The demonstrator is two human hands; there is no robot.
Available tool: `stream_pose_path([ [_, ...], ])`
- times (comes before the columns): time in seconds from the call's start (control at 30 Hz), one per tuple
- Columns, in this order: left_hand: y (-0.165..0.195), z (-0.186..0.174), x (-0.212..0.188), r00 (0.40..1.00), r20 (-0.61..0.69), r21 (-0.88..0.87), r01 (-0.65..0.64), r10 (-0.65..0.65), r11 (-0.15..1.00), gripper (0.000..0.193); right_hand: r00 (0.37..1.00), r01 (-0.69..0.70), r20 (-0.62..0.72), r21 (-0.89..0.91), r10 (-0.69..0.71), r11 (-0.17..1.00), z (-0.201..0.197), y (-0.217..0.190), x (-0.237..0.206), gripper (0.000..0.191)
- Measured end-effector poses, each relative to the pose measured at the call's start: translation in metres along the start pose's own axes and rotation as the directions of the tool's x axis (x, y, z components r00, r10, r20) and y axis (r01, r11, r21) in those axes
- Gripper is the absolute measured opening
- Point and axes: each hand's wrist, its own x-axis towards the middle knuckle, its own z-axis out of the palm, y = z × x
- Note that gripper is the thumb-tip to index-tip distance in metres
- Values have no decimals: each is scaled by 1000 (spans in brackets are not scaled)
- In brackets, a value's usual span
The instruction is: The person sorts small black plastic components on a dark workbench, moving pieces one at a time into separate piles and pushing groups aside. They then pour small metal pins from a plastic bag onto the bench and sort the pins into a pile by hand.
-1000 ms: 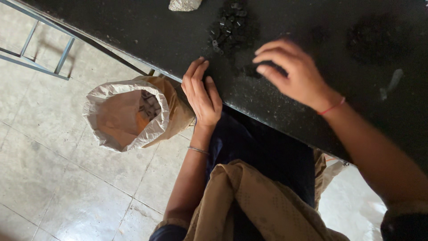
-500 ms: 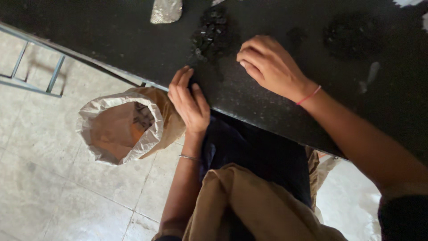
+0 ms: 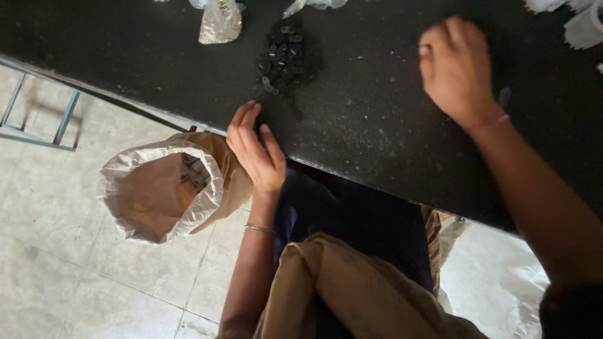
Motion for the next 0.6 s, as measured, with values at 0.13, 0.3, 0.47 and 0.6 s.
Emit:
stream_pose_path([
  [0.13, -4, 0, 2, 1000, -3, 12, 12, -12, 1000, 33, 983, 69, -163, -72, -80, 995, -18, -10, 4, 11],
  [0.3, -6, 3, 1, 999, -31, -12, -11, 10, 1000, 32, 994, 113, -49, 383, -102, 917, -18, -55, 35, 10],
  [0.47, -6, 3, 0, 999, -37, -10, -19, 18, 1000, 32, 934, 344, -143, 605, -327, 718, -3, -108, 81, 29],
  [0.6, -7, -3, 2, 999, -15, -16, -34, 33, 999, 33, 898, 414, -159, 622, -410, 665, -2, -119, 98, 38],
])
